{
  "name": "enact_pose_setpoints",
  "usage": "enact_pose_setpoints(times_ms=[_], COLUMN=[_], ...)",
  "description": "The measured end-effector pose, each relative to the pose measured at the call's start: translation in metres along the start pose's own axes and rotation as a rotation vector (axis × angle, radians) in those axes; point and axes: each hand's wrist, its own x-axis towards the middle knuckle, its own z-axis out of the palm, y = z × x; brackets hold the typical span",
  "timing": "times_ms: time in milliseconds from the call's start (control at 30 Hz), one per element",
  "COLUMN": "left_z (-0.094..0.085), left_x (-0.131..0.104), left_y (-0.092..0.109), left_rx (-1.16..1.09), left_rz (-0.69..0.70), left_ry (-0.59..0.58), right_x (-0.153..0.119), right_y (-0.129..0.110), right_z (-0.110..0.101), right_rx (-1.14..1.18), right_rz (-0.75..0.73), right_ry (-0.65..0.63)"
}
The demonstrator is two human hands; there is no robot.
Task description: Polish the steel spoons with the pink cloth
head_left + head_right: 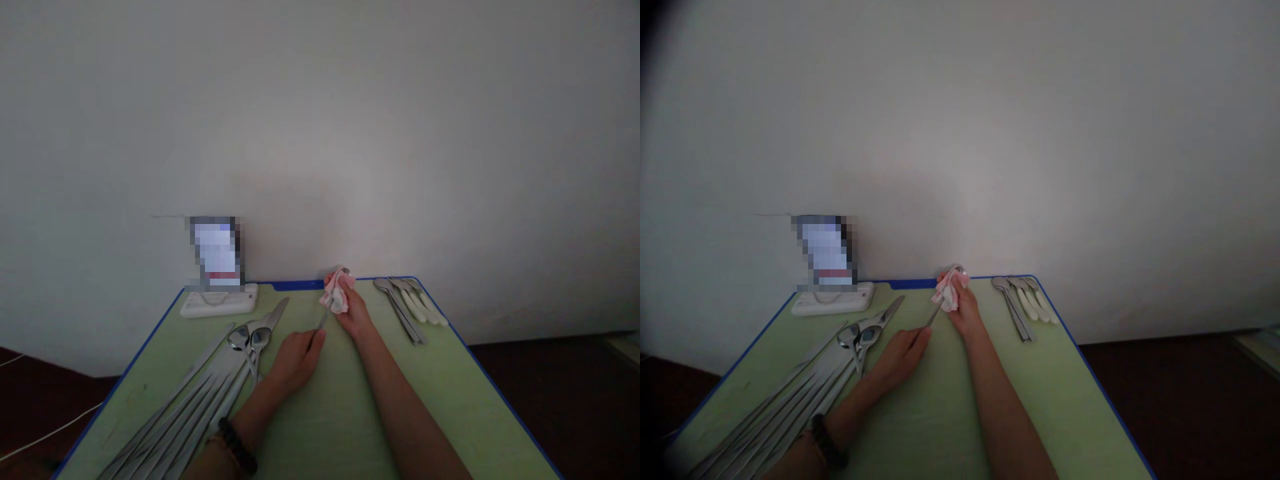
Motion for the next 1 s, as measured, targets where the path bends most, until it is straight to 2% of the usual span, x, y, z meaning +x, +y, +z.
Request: enact_pose_setpoints(times_ms=[200, 367, 533, 700, 867, 1000], left_z=[0.001, 0.005, 0.009, 0.010, 0.008, 0.008], left_x=[-0.009, -0.027, -0.046, -0.051, -0.050, -0.049], left_y=[0.011, 0.020, 0.011, 0.002, 0.001, -0.002], left_rx=[0.165, 0.266, 0.310, 0.261, 0.095, 0.015], left_rz=[0.006, 0.033, 0.094, 0.057, 0.069, 0.081], left_ry=[0.012, 0.017, 0.023, 0.030, 0.045, 0.027], right_x=[-0.003, -0.026, -0.056, -0.060, -0.056, -0.054], right_y=[0.006, 0.010, 0.008, 0.006, 0.002, 0.001], right_z=[0.006, 0.006, -0.002, -0.002, 0.001, 0.000], right_rx=[-0.052, -0.121, -0.289, -0.248, -0.130, -0.141], right_rz=[-0.050, -0.136, -0.011, -0.042, 0.016, 0.040], right_ry=[0.003, -0.023, -0.161, -0.147, -0.156, -0.150])
